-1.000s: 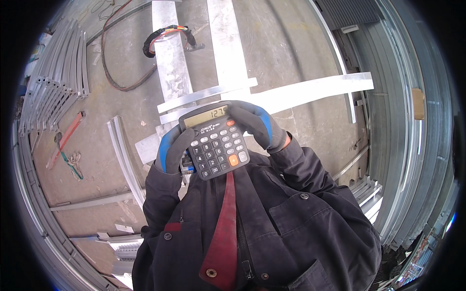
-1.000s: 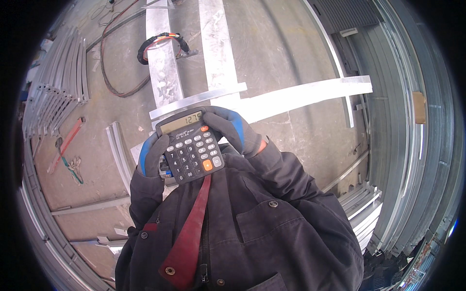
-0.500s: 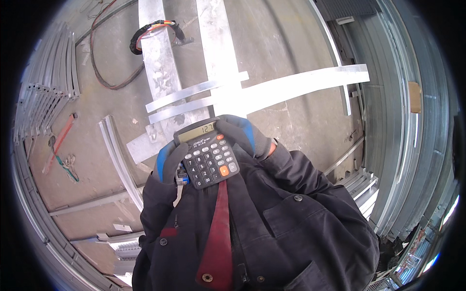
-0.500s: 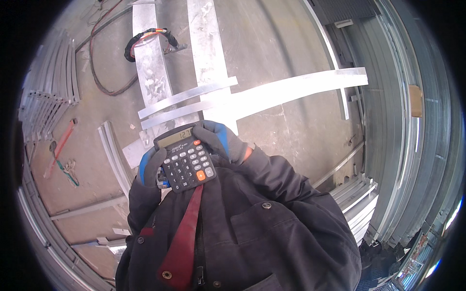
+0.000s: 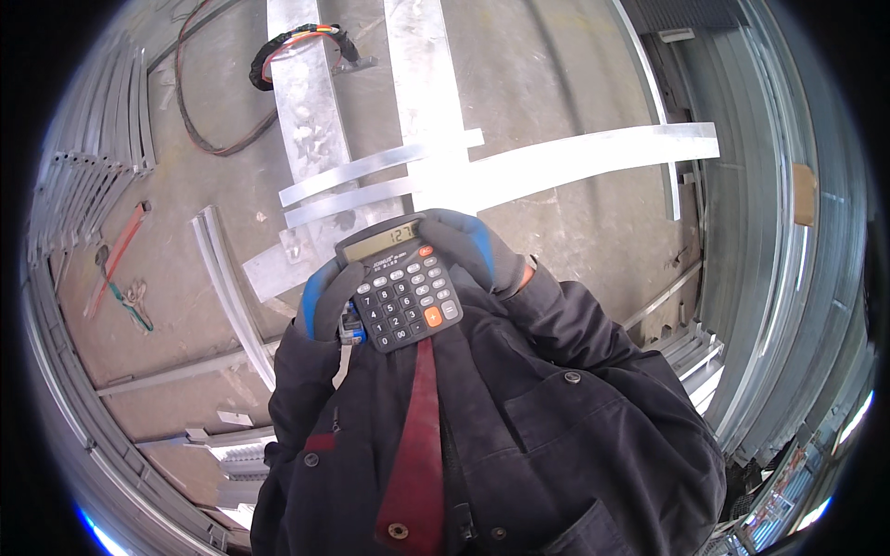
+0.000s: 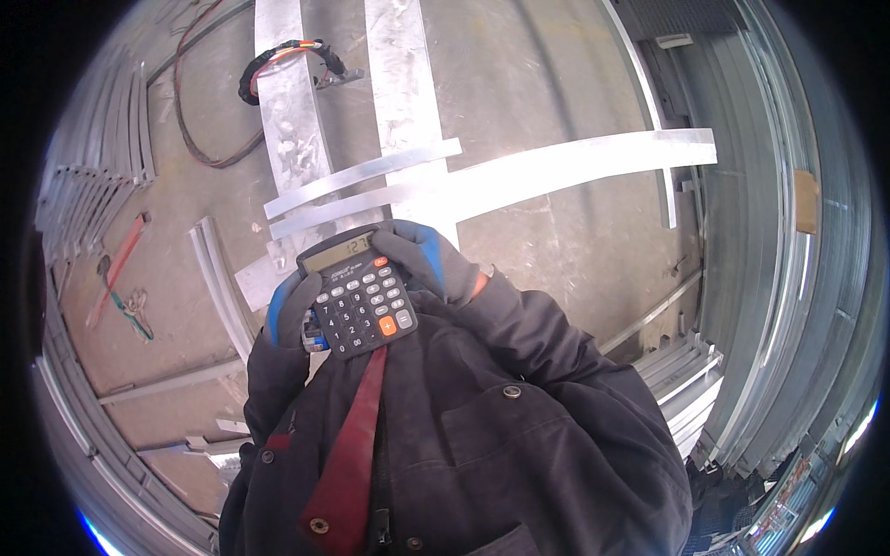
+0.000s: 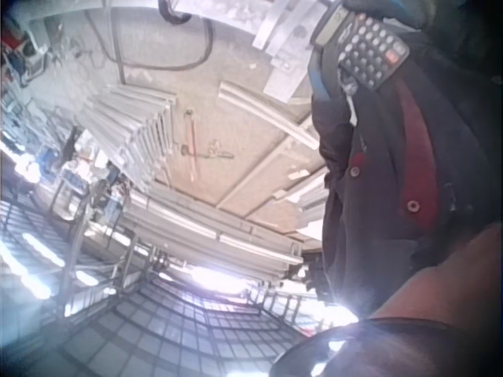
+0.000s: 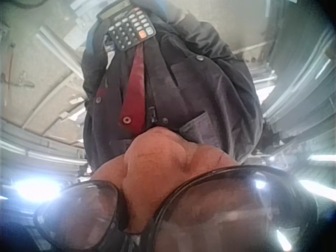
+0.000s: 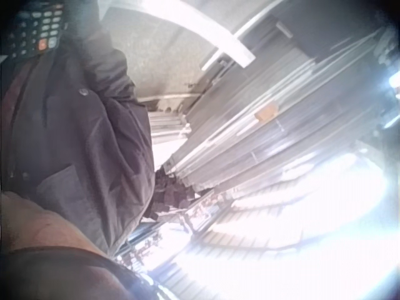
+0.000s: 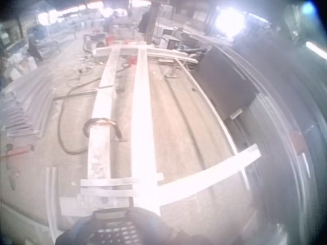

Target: The person measures a curved aluminum profile with a tape measure and marks it with a pencil. They use a calculator to compute dimensions, then reposition the tape measure to mark additional points on the profile.

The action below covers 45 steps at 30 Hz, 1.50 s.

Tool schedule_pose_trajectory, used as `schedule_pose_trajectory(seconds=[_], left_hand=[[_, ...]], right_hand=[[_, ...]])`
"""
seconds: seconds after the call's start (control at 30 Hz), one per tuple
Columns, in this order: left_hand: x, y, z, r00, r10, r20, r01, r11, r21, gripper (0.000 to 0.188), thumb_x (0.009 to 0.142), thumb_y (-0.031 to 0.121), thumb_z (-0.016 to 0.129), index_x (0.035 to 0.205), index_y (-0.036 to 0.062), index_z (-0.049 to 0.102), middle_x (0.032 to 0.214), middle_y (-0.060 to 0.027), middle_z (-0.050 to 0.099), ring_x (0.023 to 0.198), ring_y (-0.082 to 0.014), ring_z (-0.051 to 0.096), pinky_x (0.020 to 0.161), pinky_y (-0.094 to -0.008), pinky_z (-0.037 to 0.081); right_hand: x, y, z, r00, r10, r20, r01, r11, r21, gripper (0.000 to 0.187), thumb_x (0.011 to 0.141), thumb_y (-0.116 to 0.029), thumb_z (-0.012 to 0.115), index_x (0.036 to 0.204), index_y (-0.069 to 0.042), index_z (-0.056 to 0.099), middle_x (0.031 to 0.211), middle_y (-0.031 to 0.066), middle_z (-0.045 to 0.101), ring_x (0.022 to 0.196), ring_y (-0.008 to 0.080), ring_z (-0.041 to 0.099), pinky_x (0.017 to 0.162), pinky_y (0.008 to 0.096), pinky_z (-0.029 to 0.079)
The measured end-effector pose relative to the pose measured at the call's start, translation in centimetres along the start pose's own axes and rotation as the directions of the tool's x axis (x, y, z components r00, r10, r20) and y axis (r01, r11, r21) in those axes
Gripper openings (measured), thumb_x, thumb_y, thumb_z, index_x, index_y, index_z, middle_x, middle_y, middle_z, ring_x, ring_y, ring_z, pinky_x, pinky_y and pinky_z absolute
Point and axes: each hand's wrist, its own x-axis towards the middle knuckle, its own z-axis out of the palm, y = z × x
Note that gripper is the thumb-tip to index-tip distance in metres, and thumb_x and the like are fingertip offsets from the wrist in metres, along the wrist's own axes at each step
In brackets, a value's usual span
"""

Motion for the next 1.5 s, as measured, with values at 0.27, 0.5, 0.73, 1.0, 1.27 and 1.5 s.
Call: schedule_pose_trajectory(seconds=[0.27, 0.5, 0.73, 1.0, 1.27, 1.5], left_hand=[[1.0, -0.8, 0.2, 0.998, 0.054, -0.026, -0.053, 0.998, 0.021, 0.052, 0.109, 0.032, 0.053, 0.147, -0.0039, 0.055, 0.128, -0.0099, 0.07, 0.113, -0.0147, 0.067, 0.097, -0.0291, 0.054], [2.8, -7.2, -4.5, 0.997, -0.064, 0.041, 0.066, 0.996, -0.062, 0.049, 0.112, 0.032, 0.049, 0.145, -0.0038, 0.054, 0.117, -0.0129, 0.07, 0.09, -0.0146, 0.07, 0.078, -0.0284, 0.059], [-1.0, -13.0, -2.6, 0.998, -0.062, -0.017, 0.063, 0.998, 0.014, 0.04, 0.109, 0.035, 0.055, 0.13, 0.0013, 0.061, 0.105, -0.0069, 0.068, 0.092, -0.0085, 0.061, 0.081, -0.0302, 0.052], [-5.0, -16.0, -3.3, 0.977, -0.112, -0.179, 0.155, 0.957, 0.247, 0.034, 0.106, 0.031, 0.066, 0.127, 0.0052, 0.062, 0.109, -0.0041, 0.067, 0.097, -0.0113, 0.06, 0.088, -0.0294, 0.05], [-5.7, -19.1, -2.7, 0.96, -0.11, -0.257, 0.152, 0.977, 0.149, 0.033, 0.107, 0.025, 0.063, 0.132, 0.0034, 0.061, 0.115, -0.0042, 0.066, 0.106, -0.0128, 0.061, 0.095, -0.0298, 0.05], [-5.7, -19.7, -2.6, 0.937, -0.182, -0.297, 0.241, 0.955, 0.172, 0.034, 0.104, 0.019, 0.064, 0.134, 0.0022, 0.061, 0.113, -0.0038, 0.066, 0.103, -0.0118, 0.061, 0.094, -0.0294, 0.05]], right_hand=[[-0.1, -1.8, -0.3, 0.999, -0.037, 0.02, 0.037, 0.999, 0.009, 0.037, 0.112, -0.03, 0.052, 0.124, 0.0, 0.069, 0.107, 0.0036, 0.071, 0.097, 0.0115, 0.066, 0.086, 0.0281, 0.054], [2.5, -3.2, -5.0, 0.981, -0.12, -0.152, 0.105, 0.989, -0.104, 0.039, 0.111, -0.037, 0.054, 0.124, -0.002, 0.067, 0.104, 0.0024, 0.07, 0.091, 0.0113, 0.064, 0.083, 0.0275, 0.053], [6.5, -3.8, -10.8, 0.953, -0.218, -0.209, 0.202, 0.975, -0.097, 0.041, 0.111, -0.035, 0.055, 0.131, 0.0, 0.065, 0.108, 0.0055, 0.067, 0.099, 0.0137, 0.063, 0.087, 0.0301, 0.055], [17.7, -4.1, -21.3, 0.888, -0.335, -0.316, 0.314, 0.942, -0.116, 0.039, 0.108, -0.026, 0.06, 0.135, 0.001, 0.064, 0.115, 0.0097, 0.072, 0.097, 0.017, 0.07, 0.087, 0.0332, 0.06], [26.5, -1.8, -25.8, 0.95, -0.13, -0.285, 0.115, 0.991, -0.069, 0.044, 0.109, -0.033, 0.062, 0.143, -0.005, 0.061, 0.122, 0.0078, 0.071, 0.101, 0.0185, 0.072, 0.089, 0.0354, 0.062], [31.2, -1.2, -27.8, 0.958, -0.171, -0.23, 0.117, 0.966, -0.229, 0.047, 0.107, -0.032, 0.066, 0.145, -0.005, 0.061, 0.123, 0.0063, 0.072, 0.107, 0.0177, 0.07, 0.094, 0.036, 0.059]])
